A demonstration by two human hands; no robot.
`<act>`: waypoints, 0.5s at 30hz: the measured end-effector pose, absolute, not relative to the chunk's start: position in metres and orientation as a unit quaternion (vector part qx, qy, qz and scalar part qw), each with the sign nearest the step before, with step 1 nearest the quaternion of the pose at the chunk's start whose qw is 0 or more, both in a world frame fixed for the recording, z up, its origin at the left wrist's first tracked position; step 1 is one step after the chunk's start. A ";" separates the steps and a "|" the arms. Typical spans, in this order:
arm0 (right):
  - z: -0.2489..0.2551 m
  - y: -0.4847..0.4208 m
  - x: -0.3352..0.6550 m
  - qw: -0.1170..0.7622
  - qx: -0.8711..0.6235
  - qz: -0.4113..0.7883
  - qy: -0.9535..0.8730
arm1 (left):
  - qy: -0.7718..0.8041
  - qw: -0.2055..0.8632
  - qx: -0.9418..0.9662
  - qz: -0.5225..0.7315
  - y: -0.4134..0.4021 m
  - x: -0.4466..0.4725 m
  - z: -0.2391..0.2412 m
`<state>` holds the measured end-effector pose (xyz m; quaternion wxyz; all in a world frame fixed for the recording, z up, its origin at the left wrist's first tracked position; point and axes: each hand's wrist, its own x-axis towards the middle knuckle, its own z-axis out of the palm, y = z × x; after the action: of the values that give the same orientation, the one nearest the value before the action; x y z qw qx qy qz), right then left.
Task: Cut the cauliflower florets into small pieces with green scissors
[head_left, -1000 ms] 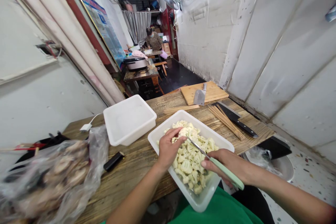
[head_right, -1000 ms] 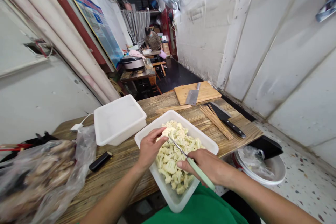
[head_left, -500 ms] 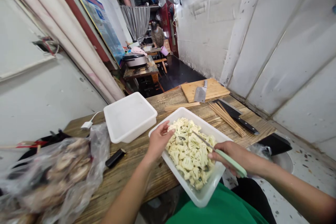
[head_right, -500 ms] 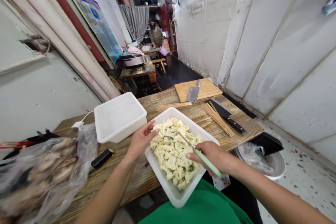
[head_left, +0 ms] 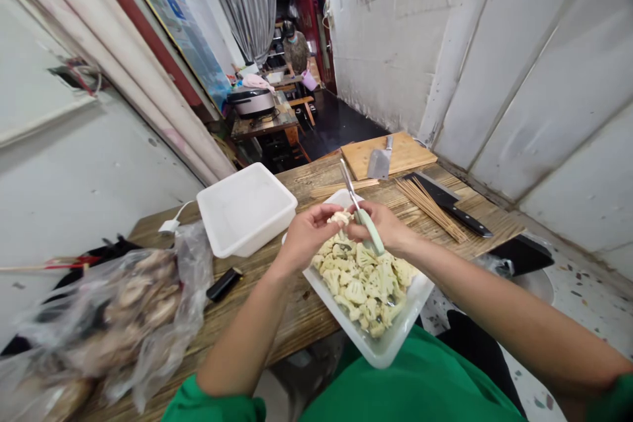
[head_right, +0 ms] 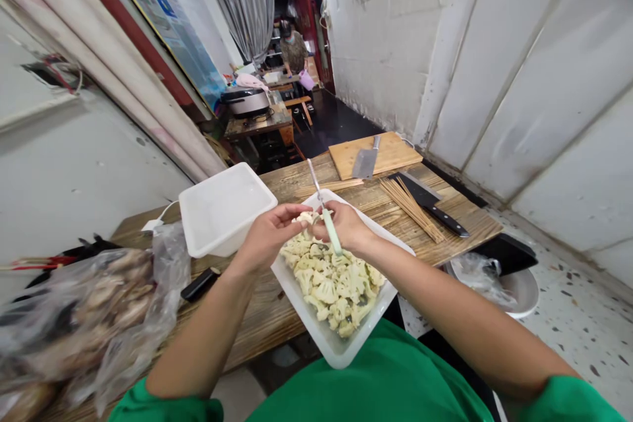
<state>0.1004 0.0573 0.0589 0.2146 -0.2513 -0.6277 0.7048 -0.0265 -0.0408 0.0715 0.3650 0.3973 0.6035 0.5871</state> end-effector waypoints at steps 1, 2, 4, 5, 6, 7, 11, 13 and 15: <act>0.057 0.060 0.096 0.214 -0.241 0.686 -0.653 | 0.601 0.371 0.396 0.587 -0.040 -0.030 0.073; 0.054 0.063 0.092 0.210 -0.236 0.665 -0.676 | 0.603 0.370 0.393 0.587 -0.040 -0.034 0.073; 0.048 0.070 0.086 0.194 -0.264 0.617 -0.715 | 0.626 0.348 0.391 0.578 -0.039 -0.041 0.070; 0.045 0.073 0.084 0.182 -0.290 0.595 -0.727 | 0.645 0.325 0.398 0.566 -0.039 -0.045 0.068; 0.042 0.076 0.084 0.173 -0.317 0.577 -0.733 | 0.662 0.299 0.416 0.547 -0.039 -0.049 0.064; 0.040 0.079 0.085 0.166 -0.340 0.563 -0.735 | 0.678 0.272 0.446 0.517 -0.040 -0.054 0.061; 0.036 0.080 0.101 0.150 -0.378 0.602 -0.687 | 0.739 0.171 0.573 0.311 -0.047 -0.076 0.046; 0.037 0.076 0.114 0.144 -0.382 0.639 -0.653 | 0.783 0.151 0.573 0.190 -0.049 -0.084 0.036; 0.038 0.073 0.128 0.148 -0.371 0.660 -0.637 | 0.810 0.154 0.561 0.080 -0.049 -0.086 0.024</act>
<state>0.1276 0.0726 0.0380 0.1476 -0.3707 -0.6368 0.6598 -0.0864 -0.0488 0.0236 0.1539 0.5607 0.8096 0.0800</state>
